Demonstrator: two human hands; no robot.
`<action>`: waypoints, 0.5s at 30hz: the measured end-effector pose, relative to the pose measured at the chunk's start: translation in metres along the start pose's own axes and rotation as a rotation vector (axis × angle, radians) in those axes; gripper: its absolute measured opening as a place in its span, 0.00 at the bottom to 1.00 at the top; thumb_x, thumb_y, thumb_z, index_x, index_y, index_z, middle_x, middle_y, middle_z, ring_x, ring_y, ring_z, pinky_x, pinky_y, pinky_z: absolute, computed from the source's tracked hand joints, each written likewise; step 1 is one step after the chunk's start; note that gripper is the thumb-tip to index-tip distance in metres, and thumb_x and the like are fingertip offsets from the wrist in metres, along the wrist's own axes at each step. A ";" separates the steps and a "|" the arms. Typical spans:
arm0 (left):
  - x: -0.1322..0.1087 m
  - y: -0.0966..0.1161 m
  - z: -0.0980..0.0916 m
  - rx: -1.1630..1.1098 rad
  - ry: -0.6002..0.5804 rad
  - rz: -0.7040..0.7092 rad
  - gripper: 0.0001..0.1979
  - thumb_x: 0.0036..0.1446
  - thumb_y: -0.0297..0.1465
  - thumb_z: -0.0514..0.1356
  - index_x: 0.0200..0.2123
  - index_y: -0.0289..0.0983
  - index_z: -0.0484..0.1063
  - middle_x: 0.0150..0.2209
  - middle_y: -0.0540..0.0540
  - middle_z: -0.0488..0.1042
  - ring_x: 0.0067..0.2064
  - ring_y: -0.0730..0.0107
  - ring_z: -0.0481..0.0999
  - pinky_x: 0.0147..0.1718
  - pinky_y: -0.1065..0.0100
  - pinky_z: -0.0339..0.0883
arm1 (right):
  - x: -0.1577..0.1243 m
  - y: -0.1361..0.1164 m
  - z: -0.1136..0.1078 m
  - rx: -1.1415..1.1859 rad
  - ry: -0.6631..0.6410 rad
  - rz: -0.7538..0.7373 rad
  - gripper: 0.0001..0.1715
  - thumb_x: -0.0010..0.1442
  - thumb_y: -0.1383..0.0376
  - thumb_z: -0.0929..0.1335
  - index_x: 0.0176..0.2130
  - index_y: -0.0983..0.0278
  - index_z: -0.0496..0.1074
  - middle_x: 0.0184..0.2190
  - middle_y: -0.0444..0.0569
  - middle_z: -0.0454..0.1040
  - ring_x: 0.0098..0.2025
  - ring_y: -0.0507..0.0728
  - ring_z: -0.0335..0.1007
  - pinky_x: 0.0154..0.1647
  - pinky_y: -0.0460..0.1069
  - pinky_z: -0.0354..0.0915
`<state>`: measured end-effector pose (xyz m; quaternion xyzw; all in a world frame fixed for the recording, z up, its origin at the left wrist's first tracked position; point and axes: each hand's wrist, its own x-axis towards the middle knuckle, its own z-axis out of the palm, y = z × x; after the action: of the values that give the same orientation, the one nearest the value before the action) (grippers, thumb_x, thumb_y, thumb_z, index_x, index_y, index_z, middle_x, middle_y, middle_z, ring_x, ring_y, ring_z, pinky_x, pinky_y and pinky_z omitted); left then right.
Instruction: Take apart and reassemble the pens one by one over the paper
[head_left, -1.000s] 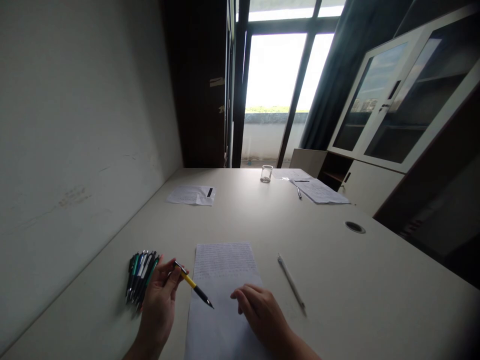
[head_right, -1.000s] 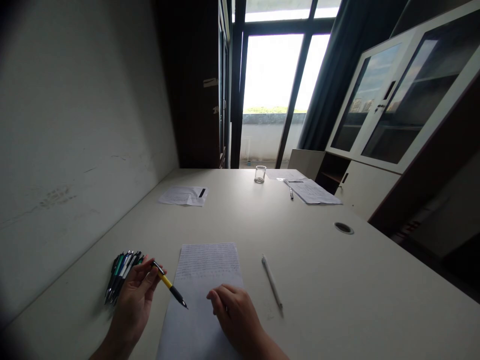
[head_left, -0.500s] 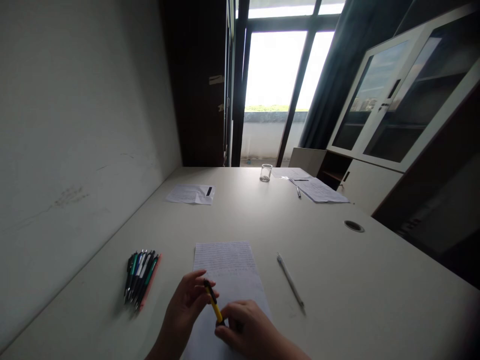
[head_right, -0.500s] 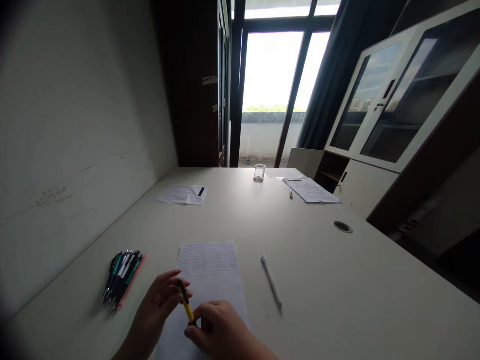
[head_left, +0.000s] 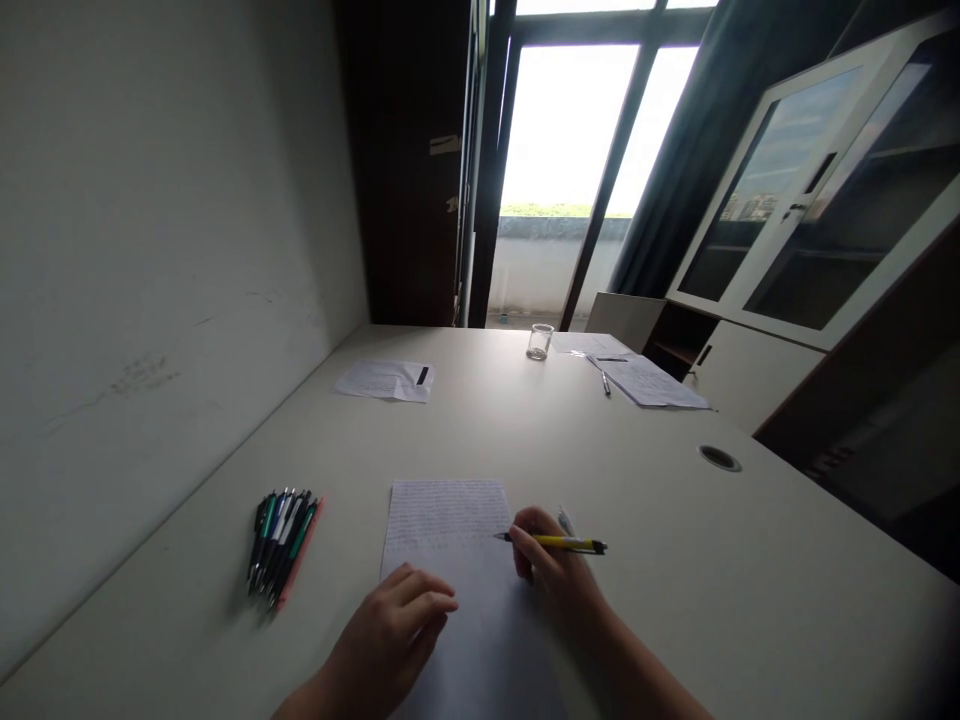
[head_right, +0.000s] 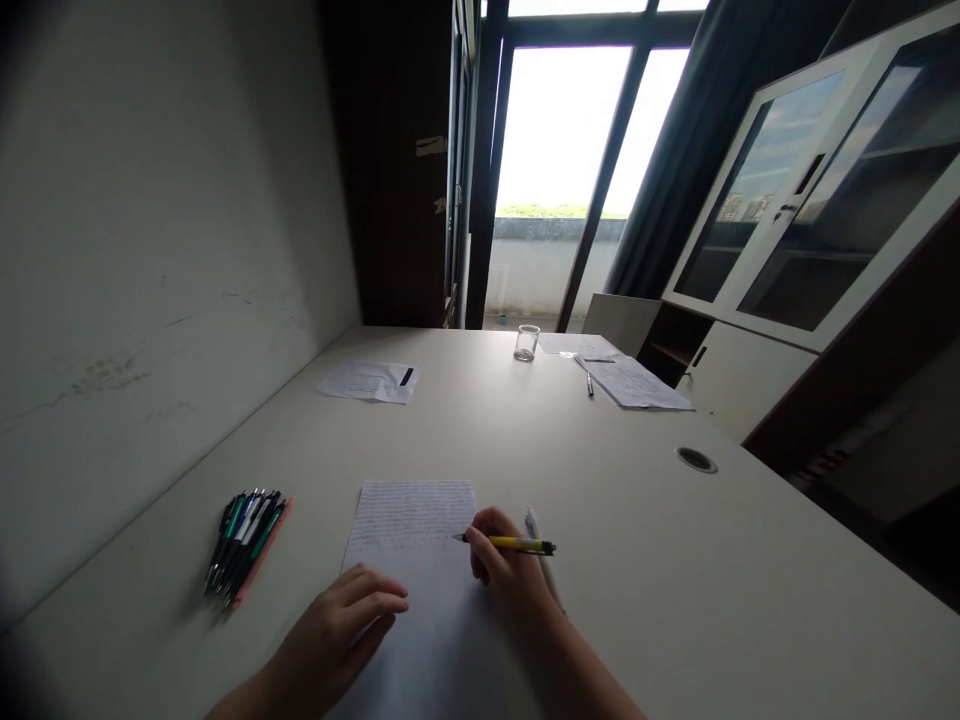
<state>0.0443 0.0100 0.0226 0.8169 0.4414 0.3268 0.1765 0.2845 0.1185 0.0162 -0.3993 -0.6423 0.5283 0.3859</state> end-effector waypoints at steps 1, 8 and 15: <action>0.003 0.001 0.000 0.074 -0.033 0.029 0.14 0.64 0.21 0.53 0.47 0.40 0.74 0.45 0.41 0.79 0.45 0.58 0.76 0.44 0.59 0.73 | 0.002 -0.001 0.000 0.012 -0.013 0.004 0.22 0.63 0.45 0.65 0.36 0.61 0.65 0.20 0.40 0.66 0.21 0.51 0.62 0.22 0.46 0.60; 0.037 0.001 0.001 0.336 -0.190 0.156 0.16 0.61 0.24 0.58 0.52 0.40 0.72 0.53 0.41 0.77 0.42 0.55 0.77 0.42 0.56 0.73 | 0.018 0.001 0.001 -0.070 -0.080 0.090 0.23 0.65 0.48 0.62 0.35 0.63 0.70 0.23 0.42 0.71 0.22 0.52 0.67 0.25 0.48 0.65; 0.049 -0.019 0.018 0.351 -0.166 0.194 0.22 0.58 0.25 0.57 0.56 0.41 0.70 0.57 0.41 0.74 0.43 0.59 0.77 0.44 0.61 0.70 | 0.029 0.019 0.001 -0.134 -0.091 0.130 0.17 0.61 0.52 0.66 0.29 0.60 0.64 0.20 0.41 0.73 0.20 0.53 0.67 0.23 0.46 0.63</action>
<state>0.0648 0.0610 0.0168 0.8979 0.3948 0.1917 0.0351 0.2747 0.1473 -0.0003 -0.4405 -0.6657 0.5257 0.2940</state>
